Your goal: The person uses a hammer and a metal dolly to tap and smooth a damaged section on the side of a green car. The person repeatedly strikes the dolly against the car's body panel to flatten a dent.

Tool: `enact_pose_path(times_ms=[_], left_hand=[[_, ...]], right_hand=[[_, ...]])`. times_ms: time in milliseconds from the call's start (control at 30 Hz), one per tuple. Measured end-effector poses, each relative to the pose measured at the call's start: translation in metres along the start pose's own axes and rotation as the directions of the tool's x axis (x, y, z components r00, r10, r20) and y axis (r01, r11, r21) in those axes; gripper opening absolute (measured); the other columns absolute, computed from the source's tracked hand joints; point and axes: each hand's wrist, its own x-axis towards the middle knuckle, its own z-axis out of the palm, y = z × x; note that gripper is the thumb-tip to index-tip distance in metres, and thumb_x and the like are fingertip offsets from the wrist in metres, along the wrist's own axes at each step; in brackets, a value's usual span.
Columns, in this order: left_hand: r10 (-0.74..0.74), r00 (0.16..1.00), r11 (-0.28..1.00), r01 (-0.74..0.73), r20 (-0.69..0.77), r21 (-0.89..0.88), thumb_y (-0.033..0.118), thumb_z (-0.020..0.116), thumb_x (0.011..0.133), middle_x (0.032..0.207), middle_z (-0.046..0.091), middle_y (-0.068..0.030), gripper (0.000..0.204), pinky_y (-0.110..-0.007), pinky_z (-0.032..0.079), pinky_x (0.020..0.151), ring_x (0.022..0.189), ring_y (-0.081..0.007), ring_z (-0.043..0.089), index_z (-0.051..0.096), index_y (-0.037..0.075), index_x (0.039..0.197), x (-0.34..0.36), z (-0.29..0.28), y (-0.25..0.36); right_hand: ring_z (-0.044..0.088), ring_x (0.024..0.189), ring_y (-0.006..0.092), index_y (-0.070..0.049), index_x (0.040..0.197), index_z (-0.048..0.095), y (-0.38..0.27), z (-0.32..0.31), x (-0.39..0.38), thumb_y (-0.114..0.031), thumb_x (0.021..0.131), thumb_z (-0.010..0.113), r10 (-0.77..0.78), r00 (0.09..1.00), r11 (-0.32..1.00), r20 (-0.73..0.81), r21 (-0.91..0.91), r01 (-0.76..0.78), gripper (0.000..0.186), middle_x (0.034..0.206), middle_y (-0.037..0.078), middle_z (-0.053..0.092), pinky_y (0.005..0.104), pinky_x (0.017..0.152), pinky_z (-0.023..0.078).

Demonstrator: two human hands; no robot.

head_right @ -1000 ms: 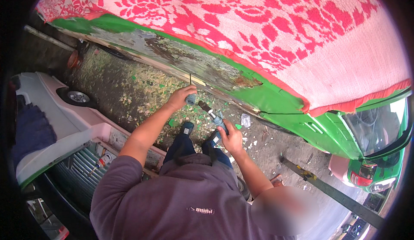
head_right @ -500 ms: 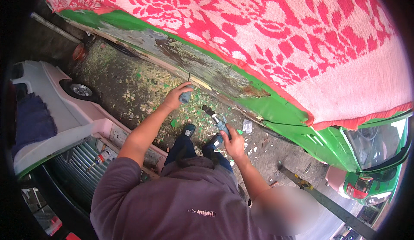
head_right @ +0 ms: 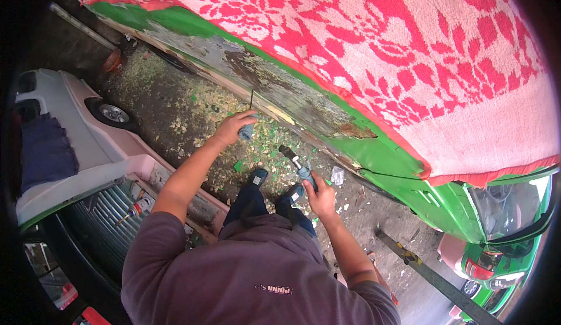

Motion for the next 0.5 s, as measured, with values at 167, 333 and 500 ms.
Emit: enact_pose_path(times_ms=[167,333,500], left_hand=[[0.145,0.989,0.986,-0.147,0.034,0.073,-0.011,0.067,0.068,0.141,0.052,-0.0023,0.057,-0.039,0.051,0.098,0.118,-0.0297,0.058,0.063,0.016,0.117,0.001,-0.002,-0.016],[0.242,0.959,0.943,-0.269,0.15,0.196,-0.01,0.064,0.07,0.138,0.054,-0.0034,0.052,-0.04,0.051,0.096,0.117,-0.0297,0.058,0.062,0.015,0.115,0.005,-0.017,-0.019],[0.302,0.923,0.942,-0.328,0.24,0.077,-0.005,0.063,0.074,0.125,0.06,-0.0035,0.042,-0.043,0.052,0.086,0.106,-0.0317,0.062,0.061,0.015,0.112,0.024,-0.043,-0.01]], right_hand=[[0.068,0.074,0.036,-0.006,0.118,0.063,-0.001,0.006,0.002,-0.029,0.09,0.069,-0.057,0.998,0.998,-0.013,-0.013,0.057,0.036,0.089,0.02,0.069,0.042,0.065,0.053],[0.068,0.078,0.0375,-0.007,0.117,0.064,-0.026,0.019,0.008,-0.029,0.089,0.069,-0.166,0.985,0.985,-0.034,-0.043,0.165,0.036,0.093,0.019,0.07,0.043,0.067,0.053],[0.067,0.081,0.04,-0.006,0.116,0.062,-0.057,0.045,0.011,-0.029,0.089,0.069,-0.195,0.981,0.979,-0.018,-0.058,0.194,0.035,0.1,0.018,0.069,0.0447,0.067,0.053]])
